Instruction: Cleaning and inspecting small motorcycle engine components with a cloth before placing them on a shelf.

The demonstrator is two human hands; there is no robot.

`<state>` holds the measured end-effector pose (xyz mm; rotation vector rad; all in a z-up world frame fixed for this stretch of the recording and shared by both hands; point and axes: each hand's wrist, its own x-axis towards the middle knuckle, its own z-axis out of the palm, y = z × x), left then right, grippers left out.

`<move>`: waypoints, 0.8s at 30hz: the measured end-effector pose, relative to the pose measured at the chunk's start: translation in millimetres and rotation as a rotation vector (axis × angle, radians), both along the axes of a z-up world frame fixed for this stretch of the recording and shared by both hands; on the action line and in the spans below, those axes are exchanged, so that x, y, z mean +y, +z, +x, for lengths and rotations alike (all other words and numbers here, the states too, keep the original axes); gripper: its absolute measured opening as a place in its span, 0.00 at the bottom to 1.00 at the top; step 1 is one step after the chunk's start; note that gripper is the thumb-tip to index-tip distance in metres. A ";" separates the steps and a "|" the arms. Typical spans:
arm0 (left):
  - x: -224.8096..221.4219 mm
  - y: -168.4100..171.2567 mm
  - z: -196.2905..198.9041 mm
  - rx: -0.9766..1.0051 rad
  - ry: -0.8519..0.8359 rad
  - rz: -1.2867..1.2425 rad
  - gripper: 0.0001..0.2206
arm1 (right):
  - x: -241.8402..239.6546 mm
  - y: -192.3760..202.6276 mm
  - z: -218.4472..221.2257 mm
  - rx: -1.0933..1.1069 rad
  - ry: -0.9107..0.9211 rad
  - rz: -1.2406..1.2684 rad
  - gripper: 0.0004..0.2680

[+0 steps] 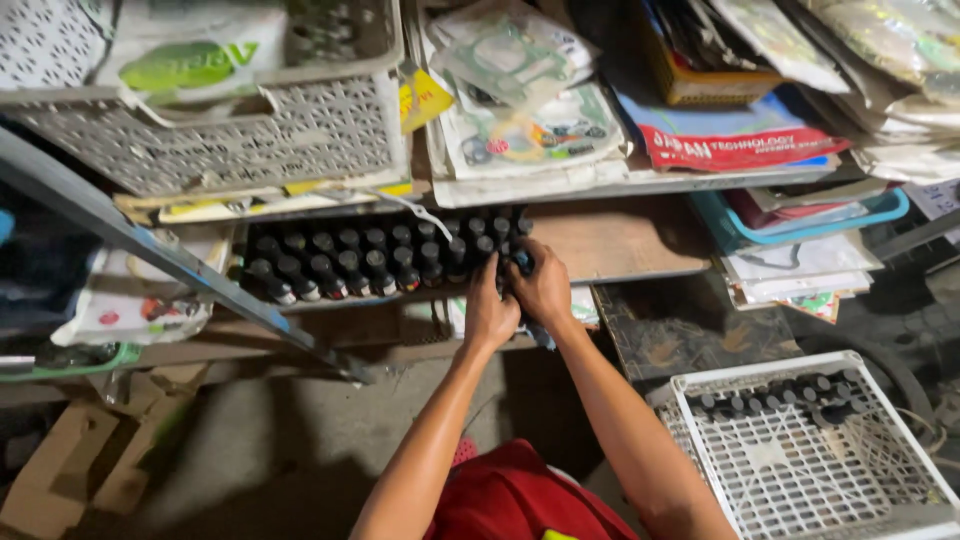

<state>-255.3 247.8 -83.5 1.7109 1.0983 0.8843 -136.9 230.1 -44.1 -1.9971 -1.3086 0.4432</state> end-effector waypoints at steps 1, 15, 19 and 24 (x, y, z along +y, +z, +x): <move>0.3 1.0 -1.3 -0.003 -0.002 0.008 0.34 | 2.2 -3.3 -0.1 -0.003 -0.002 0.008 0.17; -56.3 55.3 -14.2 -0.138 -0.356 0.018 0.28 | -115.0 70.7 5.9 0.172 -0.100 0.075 0.15; -81.8 39.9 7.3 -0.147 -0.515 -0.071 0.18 | -157.2 77.5 25.4 0.226 -0.180 0.078 0.14; -106.0 52.4 46.2 -0.374 -0.695 -0.012 0.22 | -211.7 69.1 72.9 0.375 -0.411 0.327 0.08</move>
